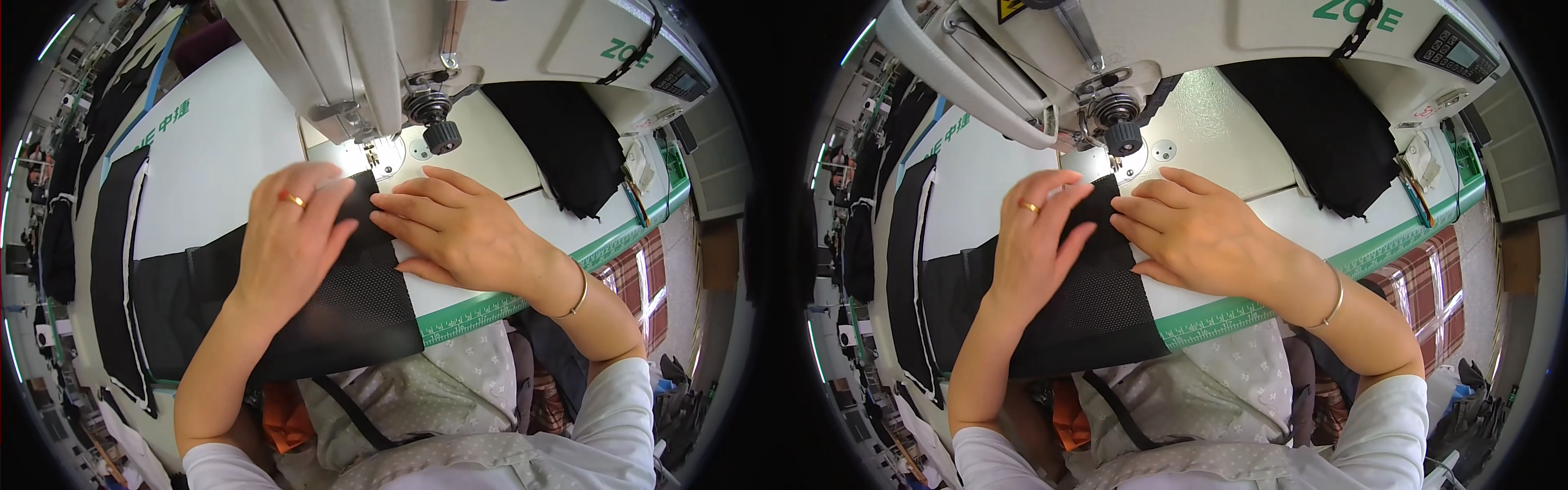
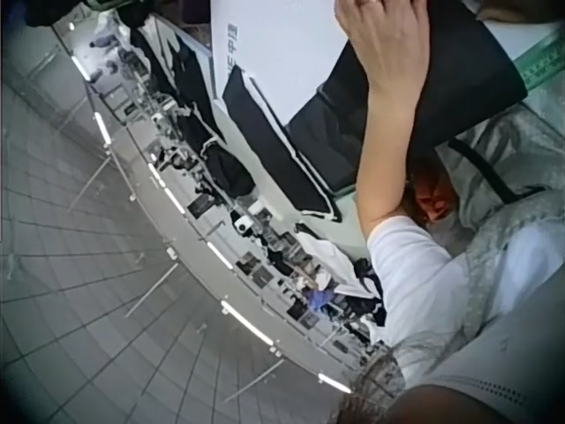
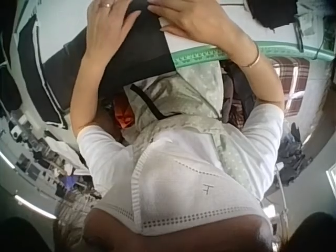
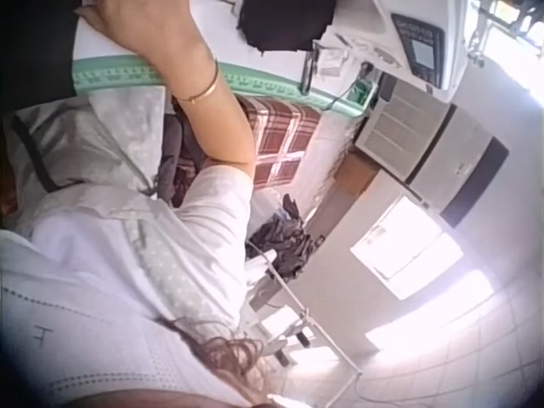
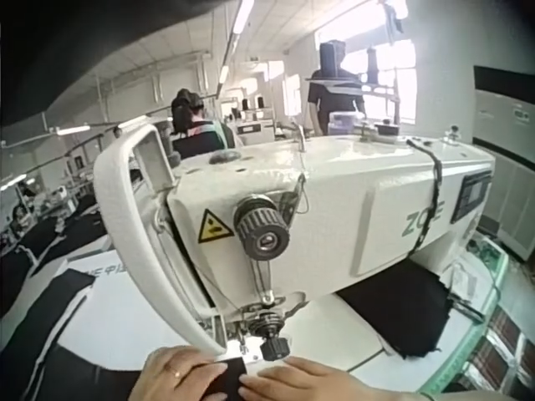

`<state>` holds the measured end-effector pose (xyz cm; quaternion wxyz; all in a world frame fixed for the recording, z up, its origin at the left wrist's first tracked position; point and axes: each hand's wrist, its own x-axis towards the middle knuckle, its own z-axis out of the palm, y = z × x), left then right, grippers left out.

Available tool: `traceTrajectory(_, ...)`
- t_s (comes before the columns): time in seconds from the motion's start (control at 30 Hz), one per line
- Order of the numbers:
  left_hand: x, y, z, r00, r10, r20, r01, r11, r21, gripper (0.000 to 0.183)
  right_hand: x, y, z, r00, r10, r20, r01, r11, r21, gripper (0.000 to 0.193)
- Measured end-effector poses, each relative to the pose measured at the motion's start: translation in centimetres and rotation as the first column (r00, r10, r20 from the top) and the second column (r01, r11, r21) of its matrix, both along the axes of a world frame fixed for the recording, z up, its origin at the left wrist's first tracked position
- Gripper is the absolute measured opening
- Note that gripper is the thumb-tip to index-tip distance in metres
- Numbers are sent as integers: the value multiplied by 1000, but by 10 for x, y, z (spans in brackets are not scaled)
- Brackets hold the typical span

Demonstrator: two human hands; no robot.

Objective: Sewing pieces of black mesh fabric using an industrial sewing machine.

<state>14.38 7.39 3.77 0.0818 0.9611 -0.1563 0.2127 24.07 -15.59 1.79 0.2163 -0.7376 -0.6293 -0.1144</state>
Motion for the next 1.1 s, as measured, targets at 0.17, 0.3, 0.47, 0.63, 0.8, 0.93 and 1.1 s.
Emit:
traceTrajectory(0.17,-21,-14,-6,955,-23,-296,31,999,21,74,4,0,0,1000,-25,6,25,1000,5,53)
traceTrajectory(0.3,-14,-12,-11,957,-24,-288,29,999,13,76,9,1,0,998,-53,19,53,999,2,54)
traceTrajectory(0.47,-12,-15,-13,960,4,-280,-2,1000,8,74,11,3,-2,998,-59,-9,59,998,2,54)
traceTrajectory(0.63,-12,-14,-14,948,5,-318,-13,1000,-23,76,11,2,-2,998,-70,2,70,997,-15,54)
traceTrajectory(0.8,-11,-14,-14,966,10,-259,-3,1000,24,76,9,3,-1,996,-92,-23,91,995,-39,57)
traceTrajectory(0.93,-10,-13,-13,964,7,-264,2,999,34,77,9,2,-1,995,-91,-26,90,995,-48,58)
traceTrajectory(1.1,-6,-11,-14,966,10,-257,-1,999,35,77,8,4,0,991,-128,-29,126,990,-64,57)
